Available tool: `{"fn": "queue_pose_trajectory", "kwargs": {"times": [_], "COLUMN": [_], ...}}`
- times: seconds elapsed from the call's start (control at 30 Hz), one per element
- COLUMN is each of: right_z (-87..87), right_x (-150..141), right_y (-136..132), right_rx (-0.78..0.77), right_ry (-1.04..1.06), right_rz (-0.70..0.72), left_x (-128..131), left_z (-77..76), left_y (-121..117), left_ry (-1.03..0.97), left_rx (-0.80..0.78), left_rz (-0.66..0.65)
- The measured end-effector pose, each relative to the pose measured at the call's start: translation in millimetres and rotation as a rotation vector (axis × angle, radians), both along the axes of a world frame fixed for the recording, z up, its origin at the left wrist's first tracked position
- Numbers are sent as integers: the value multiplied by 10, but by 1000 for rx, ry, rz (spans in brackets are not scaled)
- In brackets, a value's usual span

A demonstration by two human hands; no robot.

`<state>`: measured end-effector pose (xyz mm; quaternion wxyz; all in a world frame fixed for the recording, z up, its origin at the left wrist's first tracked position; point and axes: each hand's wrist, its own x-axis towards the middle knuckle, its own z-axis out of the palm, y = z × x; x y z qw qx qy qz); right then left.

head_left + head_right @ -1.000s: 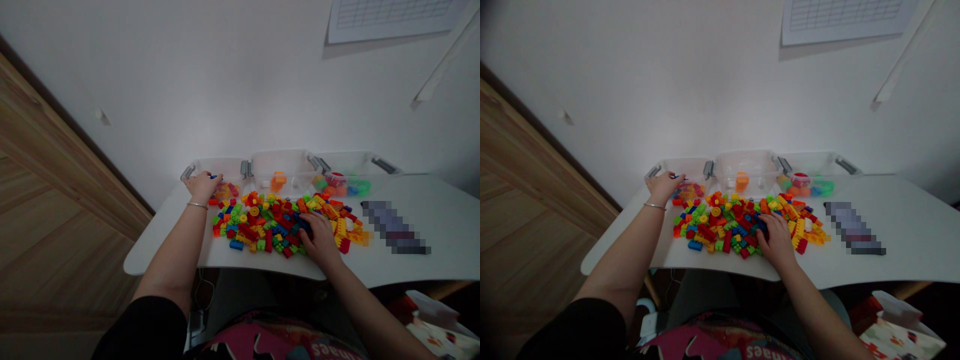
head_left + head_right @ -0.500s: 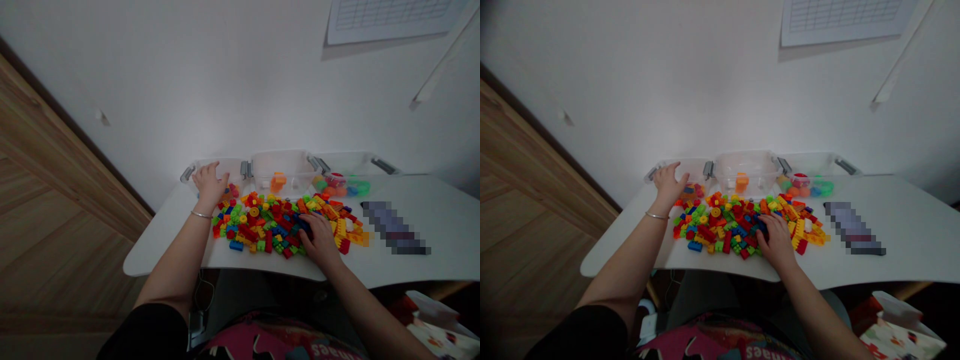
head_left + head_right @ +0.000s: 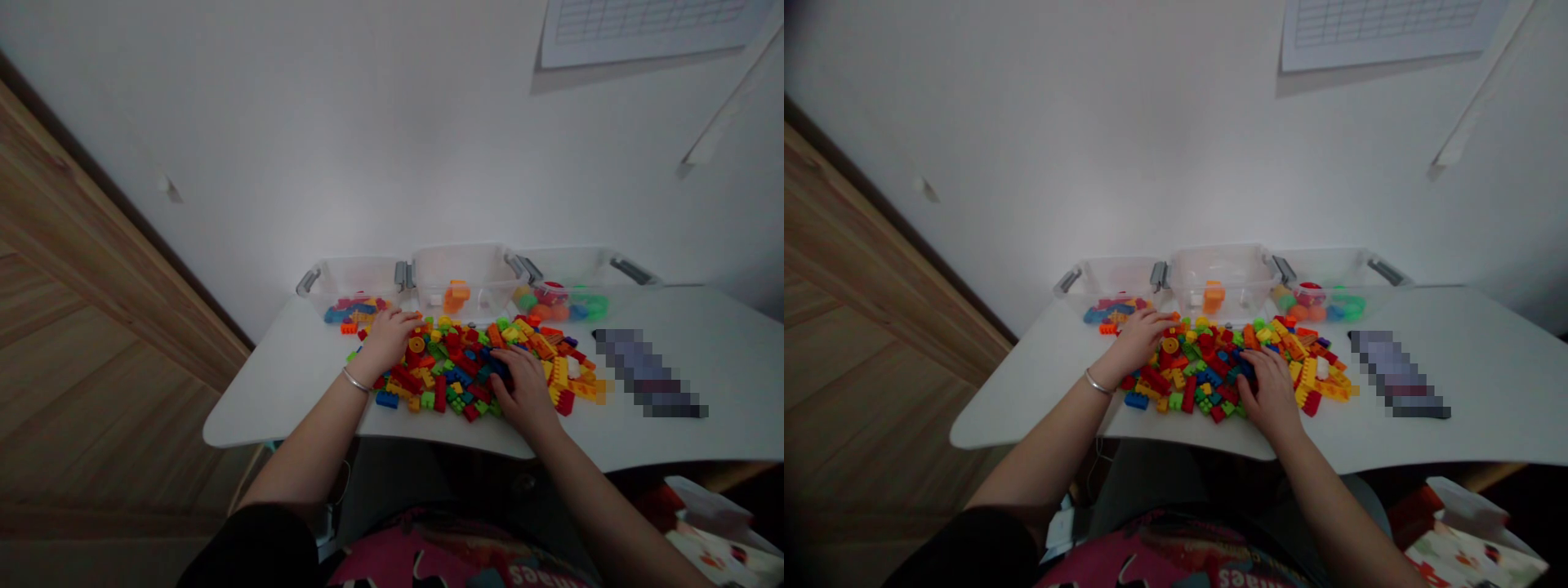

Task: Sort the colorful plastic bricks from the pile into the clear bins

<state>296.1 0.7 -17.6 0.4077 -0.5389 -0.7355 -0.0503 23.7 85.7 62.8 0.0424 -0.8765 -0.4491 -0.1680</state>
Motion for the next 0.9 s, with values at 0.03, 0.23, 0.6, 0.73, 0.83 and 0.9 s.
{"fn": "queue_pose_trajectory", "kwargs": {"times": [0.03, 0.23, 0.6, 0.73, 0.83, 0.9], "right_z": [-2, -6, 3, 5, 7, 9], "right_x": [1, 1, 1, 1, 0, 0], "right_y": [1, 5, -5, -6, -4, -4], "right_rx": [2, 12, 5, -14, -5, 1], "right_ry": [-5, -15, -3, 2, 9, 10], "right_rz": [0, -1, 1, 3, 4, 3], "left_x": [4, 36, -6, -51, -100, -138], "left_z": [-24, -31, 49, 46, 89, 126], "left_y": [-2, -6, 54, 76, 51, 17], "left_ry": [17, 84, 211, 192, 169, 170], "left_rx": [3, 24, 98, 92, 82, 73], "left_rz": [-1, 11, 116, 150, 196, 245]}}
